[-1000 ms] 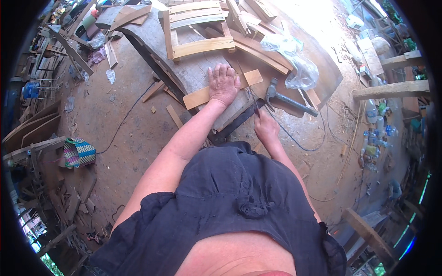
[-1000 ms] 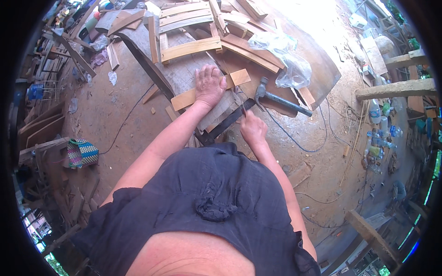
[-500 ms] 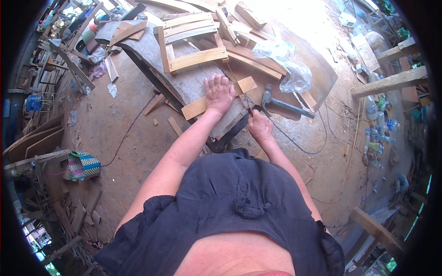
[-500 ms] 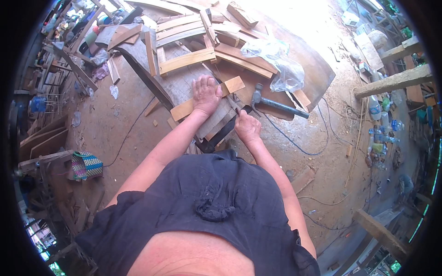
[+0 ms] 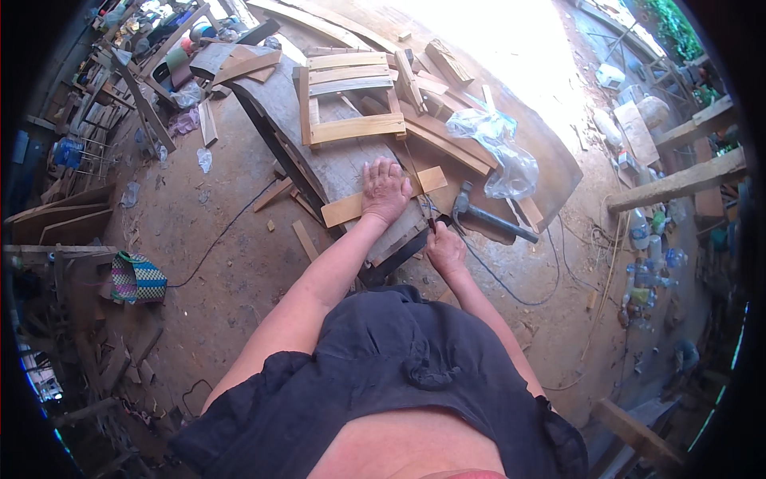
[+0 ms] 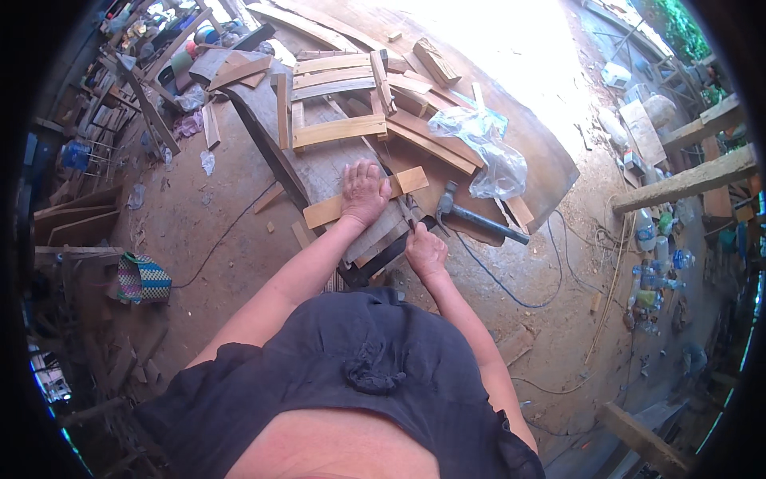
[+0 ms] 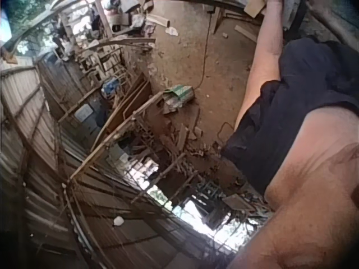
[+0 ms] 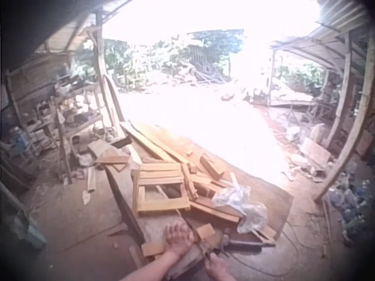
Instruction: The person saws a wooden piece with a blade, turns and handles the piece by hand, and then continues sawing the wooden piece on the workbench.
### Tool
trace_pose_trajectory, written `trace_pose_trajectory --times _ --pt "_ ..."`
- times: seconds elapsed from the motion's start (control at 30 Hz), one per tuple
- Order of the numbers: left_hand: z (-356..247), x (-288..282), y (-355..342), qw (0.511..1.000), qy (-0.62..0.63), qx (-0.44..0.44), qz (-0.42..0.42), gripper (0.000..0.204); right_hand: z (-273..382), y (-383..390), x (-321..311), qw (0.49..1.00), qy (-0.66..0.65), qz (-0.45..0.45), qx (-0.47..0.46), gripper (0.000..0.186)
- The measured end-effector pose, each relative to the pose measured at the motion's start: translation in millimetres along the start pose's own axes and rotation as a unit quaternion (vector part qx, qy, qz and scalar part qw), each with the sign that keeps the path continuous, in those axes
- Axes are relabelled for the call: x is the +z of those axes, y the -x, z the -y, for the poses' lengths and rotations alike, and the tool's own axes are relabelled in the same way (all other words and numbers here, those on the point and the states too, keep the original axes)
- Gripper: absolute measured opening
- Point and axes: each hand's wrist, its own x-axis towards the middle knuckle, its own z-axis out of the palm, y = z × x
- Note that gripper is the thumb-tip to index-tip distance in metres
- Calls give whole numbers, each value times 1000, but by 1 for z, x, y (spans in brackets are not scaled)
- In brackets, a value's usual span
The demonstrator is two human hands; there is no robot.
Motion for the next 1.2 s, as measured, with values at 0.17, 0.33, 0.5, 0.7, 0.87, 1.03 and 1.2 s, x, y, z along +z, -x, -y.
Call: trace_pose_trajectory --times 0.17,0.33,0.5,0.7,0.87,1.03,1.2 --pt "-1 -1 2 1000 -4 -2 -16 36 4 3 -4 1000 -6 5 2 21" --pt "1 1 3 1000 -3 -8 -7 37 13 5 -8 999 -17 32 40 24" --pt "2 6 4 1000 2 -7 -12 38 12 4 -6 998 -1 30 46 24" --pt "5 7 3 1000 19 -13 14 37 17 4 0 998 4 3 62 21" --pt "6 7 4 999 27 -7 19 35 11 5 4 998 33 -8 47 23" --pt "7 7 4 1000 27 -12 -9 33 13 5 3 998 46 -5 45 24" --pt "5 6 3 999 29 -20 -11 32 18 5 2 997 43 -12 66 27"
